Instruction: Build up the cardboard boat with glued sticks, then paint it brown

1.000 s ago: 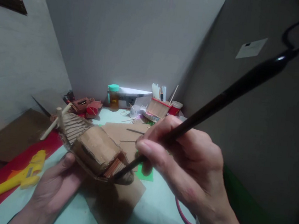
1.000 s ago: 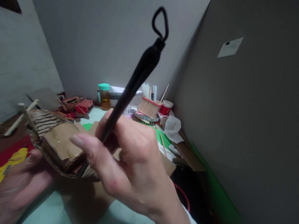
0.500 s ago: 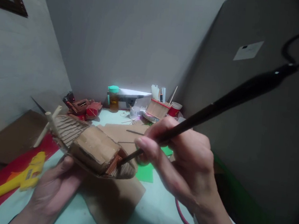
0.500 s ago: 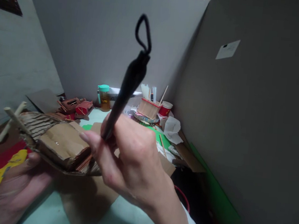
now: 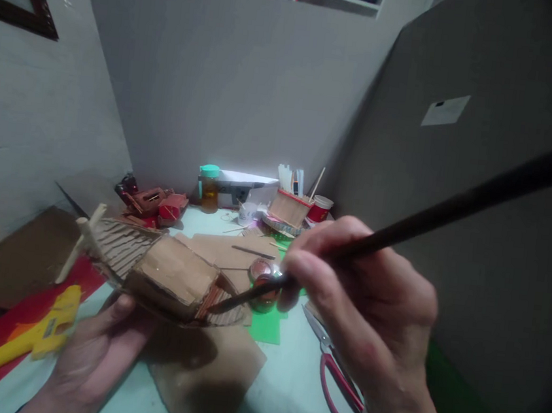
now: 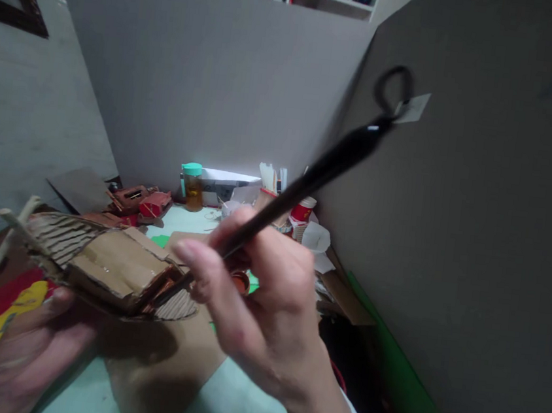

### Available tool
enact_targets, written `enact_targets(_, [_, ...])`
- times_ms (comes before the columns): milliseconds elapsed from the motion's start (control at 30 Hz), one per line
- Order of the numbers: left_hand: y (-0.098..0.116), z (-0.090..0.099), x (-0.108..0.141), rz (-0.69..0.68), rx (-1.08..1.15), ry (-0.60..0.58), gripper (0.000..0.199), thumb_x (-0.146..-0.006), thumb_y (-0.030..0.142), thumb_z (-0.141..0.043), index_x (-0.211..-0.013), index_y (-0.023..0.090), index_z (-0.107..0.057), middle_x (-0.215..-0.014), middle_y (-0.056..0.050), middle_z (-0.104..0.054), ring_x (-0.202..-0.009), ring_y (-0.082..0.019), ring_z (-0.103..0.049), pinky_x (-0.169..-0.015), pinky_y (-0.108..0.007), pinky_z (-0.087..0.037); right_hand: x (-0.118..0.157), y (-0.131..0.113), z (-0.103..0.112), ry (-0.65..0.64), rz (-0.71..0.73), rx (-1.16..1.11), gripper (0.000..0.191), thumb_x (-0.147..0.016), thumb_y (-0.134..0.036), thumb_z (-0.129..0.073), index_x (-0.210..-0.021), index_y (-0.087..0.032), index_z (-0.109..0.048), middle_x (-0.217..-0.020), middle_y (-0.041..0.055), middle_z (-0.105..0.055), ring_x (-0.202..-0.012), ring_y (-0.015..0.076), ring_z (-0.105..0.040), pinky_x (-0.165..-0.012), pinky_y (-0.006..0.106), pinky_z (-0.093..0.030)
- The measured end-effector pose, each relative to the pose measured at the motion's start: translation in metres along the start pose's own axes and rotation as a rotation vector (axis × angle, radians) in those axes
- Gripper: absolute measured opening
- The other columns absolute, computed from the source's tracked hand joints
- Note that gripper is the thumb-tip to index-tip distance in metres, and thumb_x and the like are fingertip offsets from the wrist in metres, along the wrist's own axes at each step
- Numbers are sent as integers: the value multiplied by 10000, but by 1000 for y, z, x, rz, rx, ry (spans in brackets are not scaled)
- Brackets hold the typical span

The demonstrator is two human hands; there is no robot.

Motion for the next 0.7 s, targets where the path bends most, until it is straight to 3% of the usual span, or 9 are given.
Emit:
enact_targets(167, [-4,-15,6,-28,27,124,609,-885,54,-458,-1369,364,-660,-1041,-56,-843,-765,-252,-820,-793,-400,-642,4,4,18,268,-49,5,123,-956,-201,-719,-842,-208,-673,-753,-25,-671,-522,100,-656,-453,231,-515])
enact_targets(300, [-3,-17,6,-12,29,134,572,-934,120,-455,-1412,393,-613,-1069,-44,-836,-885,-297,-812,-792,-459,-644,23,30,35,358,-194,87,150,-959,-301,-723,-851,-222,-656,-785,-35,-681,-512,97,-642,-480,234,-512])
enact_targets(500, [-4,-2,-1,-63,-75,-165,549,-983,145,-454,-1465,390,-550,-970,-39,-843,-1125,-342,-709,-877,-555,-616,50,77,48,395,-321,173,242,-946,-383,-711,-808,-199,-633,-698,-34,-660,-475,112,-628,-512,246,-525])
enact_targets(700, [-2,29,-18,21,-10,-293,586,-1009,240,-480,-1553,433,-381,-1293,-39,-729,-1245,-337,-614,-947,-538,-585,59,98,44,355,-373,200,255,-978,-402,-665,-815,-213,-615,-611,-39,-655,-512,139,-642,-564,262,-539])
Point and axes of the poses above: each hand's wrist, its own x-axis away from the middle knuckle, its own z-axis out of the back of the hand, y = z × x, the point moved 2 cm from there along -x, towards the middle knuckle
